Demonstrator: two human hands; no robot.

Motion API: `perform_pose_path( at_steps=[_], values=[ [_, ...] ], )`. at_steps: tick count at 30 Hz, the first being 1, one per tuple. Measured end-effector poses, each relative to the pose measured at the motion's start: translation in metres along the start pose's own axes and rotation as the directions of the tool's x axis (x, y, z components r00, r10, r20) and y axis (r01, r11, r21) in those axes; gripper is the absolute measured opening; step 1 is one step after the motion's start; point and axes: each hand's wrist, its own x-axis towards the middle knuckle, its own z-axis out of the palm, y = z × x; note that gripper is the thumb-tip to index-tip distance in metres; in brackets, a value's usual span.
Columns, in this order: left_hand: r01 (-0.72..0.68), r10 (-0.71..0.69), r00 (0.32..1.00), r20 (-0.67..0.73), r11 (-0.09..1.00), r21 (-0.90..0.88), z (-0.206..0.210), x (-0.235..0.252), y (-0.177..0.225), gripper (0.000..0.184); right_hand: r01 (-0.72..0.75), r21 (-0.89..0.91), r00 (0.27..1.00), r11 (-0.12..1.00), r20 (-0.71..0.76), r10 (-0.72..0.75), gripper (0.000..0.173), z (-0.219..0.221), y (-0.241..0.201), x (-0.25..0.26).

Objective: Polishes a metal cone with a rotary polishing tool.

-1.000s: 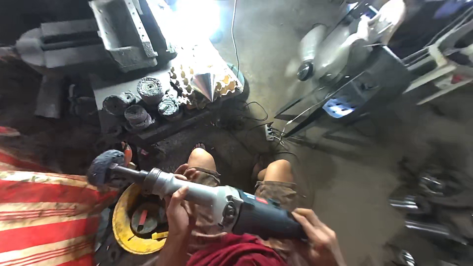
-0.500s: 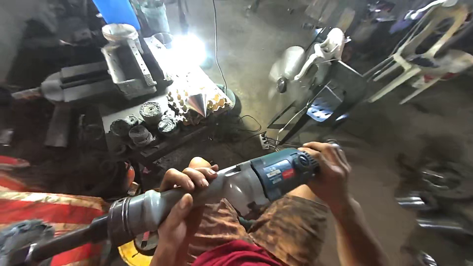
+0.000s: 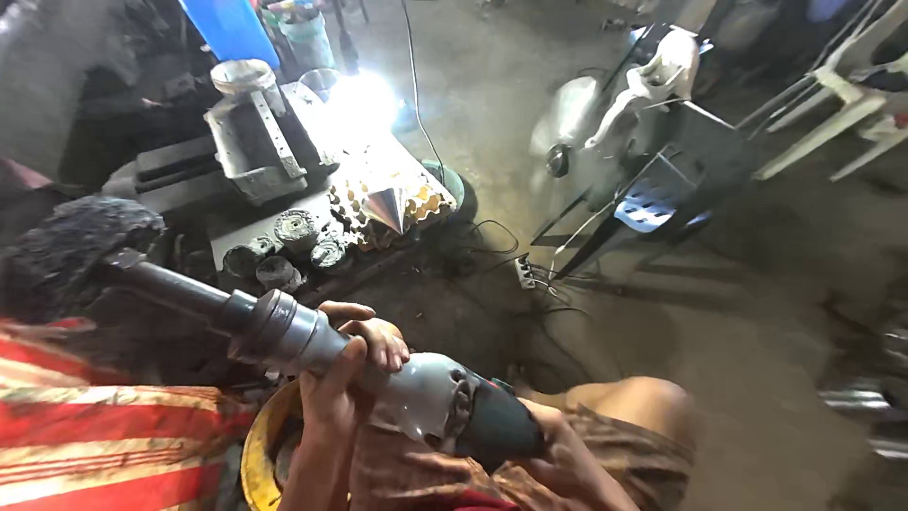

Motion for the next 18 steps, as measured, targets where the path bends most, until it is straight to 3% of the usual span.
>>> perform_pose_path(
  at_steps=[3, 7, 11, 14, 18],
  values=[
    [0.047, -0.048, 0.988, -0.147, 0.999, -0.014, -0.018, -0.005, -0.009, 0.020, -0.045, -0.092, 0.999, 0.995, 0.021, 0.047, 0.042, -0.002, 0.003, 0.006],
    [0.150, -0.120, 0.929, -0.350, 0.987, 0.060, -0.042, -0.030, -0.014, 0.021, -0.020, -0.374, 1.000, 0.927, -0.027, 0.010, 0.043, -0.017, 0.007, 0.019],
    [0.227, -0.139, 0.899, -0.416, 0.959, 0.171, -0.049, -0.044, -0.022, 0.025, 0.083, -0.671, 0.981, 0.737, -0.077, -0.180, 0.062, -0.057, 0.008, 0.047],
    [0.278, -0.195, 0.865, -0.461, 0.953, 0.119, -0.046, -0.051, -0.039, 0.031, 0.115, -0.812, 0.954, 0.572, -0.071, -0.292, 0.053, -0.095, -0.009, 0.059],
    [0.497, -0.416, 0.754, -0.509, 0.868, 0.027, -0.029, -0.064, -0.054, 0.045, 0.122, -0.885, 0.957, 0.450, -0.015, -0.288, 0.051, -0.135, -0.029, 0.044]
  ],
)
